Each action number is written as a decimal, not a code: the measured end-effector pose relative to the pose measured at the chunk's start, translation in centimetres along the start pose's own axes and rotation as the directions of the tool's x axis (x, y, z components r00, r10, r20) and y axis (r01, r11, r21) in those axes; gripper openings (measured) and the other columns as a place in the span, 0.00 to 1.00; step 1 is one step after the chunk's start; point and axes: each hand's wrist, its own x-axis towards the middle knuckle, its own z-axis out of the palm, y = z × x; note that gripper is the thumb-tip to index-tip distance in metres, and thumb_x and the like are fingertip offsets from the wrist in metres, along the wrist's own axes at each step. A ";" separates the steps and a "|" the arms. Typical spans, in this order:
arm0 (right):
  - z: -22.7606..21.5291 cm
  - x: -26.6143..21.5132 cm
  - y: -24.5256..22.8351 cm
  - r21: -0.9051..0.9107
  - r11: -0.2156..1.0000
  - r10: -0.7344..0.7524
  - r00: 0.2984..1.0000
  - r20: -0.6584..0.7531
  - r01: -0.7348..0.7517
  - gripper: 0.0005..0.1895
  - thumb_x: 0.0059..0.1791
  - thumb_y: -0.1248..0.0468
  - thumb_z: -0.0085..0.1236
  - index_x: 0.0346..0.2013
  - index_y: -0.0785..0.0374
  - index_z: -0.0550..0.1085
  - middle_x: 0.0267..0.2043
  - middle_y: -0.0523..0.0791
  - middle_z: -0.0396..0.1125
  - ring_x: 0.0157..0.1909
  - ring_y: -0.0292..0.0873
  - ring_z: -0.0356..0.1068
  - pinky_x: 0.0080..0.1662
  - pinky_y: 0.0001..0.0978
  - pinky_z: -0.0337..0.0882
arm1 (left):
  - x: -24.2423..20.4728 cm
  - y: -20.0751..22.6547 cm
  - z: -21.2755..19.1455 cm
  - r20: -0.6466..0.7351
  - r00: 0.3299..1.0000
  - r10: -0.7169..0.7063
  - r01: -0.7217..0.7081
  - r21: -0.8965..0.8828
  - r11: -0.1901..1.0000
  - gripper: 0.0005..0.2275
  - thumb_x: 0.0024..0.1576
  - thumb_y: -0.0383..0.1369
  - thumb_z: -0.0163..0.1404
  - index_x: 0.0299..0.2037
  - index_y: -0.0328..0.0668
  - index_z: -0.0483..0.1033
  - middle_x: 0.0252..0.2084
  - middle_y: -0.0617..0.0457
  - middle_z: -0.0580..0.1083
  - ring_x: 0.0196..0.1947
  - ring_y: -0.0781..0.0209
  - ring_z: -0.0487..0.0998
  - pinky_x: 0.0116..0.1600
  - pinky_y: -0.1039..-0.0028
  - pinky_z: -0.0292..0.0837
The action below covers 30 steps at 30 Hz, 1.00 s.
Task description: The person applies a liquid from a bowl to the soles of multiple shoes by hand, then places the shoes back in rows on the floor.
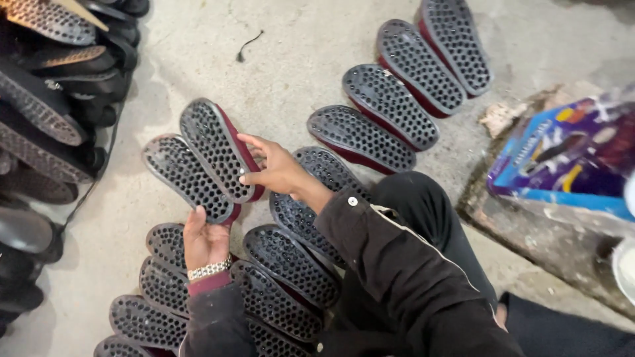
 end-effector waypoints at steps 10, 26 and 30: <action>-1.3 -21.1 -10.8 0.086 0.960 -0.265 0.964 -0.025 0.266 0.49 0.51 0.56 0.61 0.79 0.55 0.43 0.78 0.51 0.50 0.70 0.46 0.62 0.63 0.43 0.70 | -19.4 6.4 23.6 0.524 0.849 -0.064 0.087 -0.018 0.996 0.30 0.57 0.23 0.55 0.71 0.37 0.58 0.64 0.40 0.70 0.60 0.46 0.74 0.60 0.54 0.75; -1.8 -49.6 -7.4 -0.006 0.864 -0.459 0.783 -0.420 0.503 0.57 0.51 0.71 0.62 0.78 0.60 0.29 0.81 0.58 0.36 0.80 0.53 0.45 0.73 0.48 0.51 | -32.5 -3.5 27.6 0.755 0.502 -0.423 0.174 0.391 0.904 0.47 0.47 0.14 0.55 0.77 0.50 0.42 0.71 0.50 0.59 0.46 0.62 0.67 0.50 0.69 0.64; -2.3 -53.5 -6.0 -0.114 0.804 -0.546 0.647 -0.532 0.584 0.59 0.47 0.76 0.64 0.78 0.62 0.31 0.81 0.58 0.38 0.78 0.51 0.48 0.73 0.47 0.55 | -35.9 -6.0 31.2 0.795 0.405 -0.451 0.128 0.440 0.889 0.48 0.45 0.16 0.58 0.76 0.44 0.43 0.73 0.45 0.59 0.70 0.50 0.62 0.74 0.60 0.54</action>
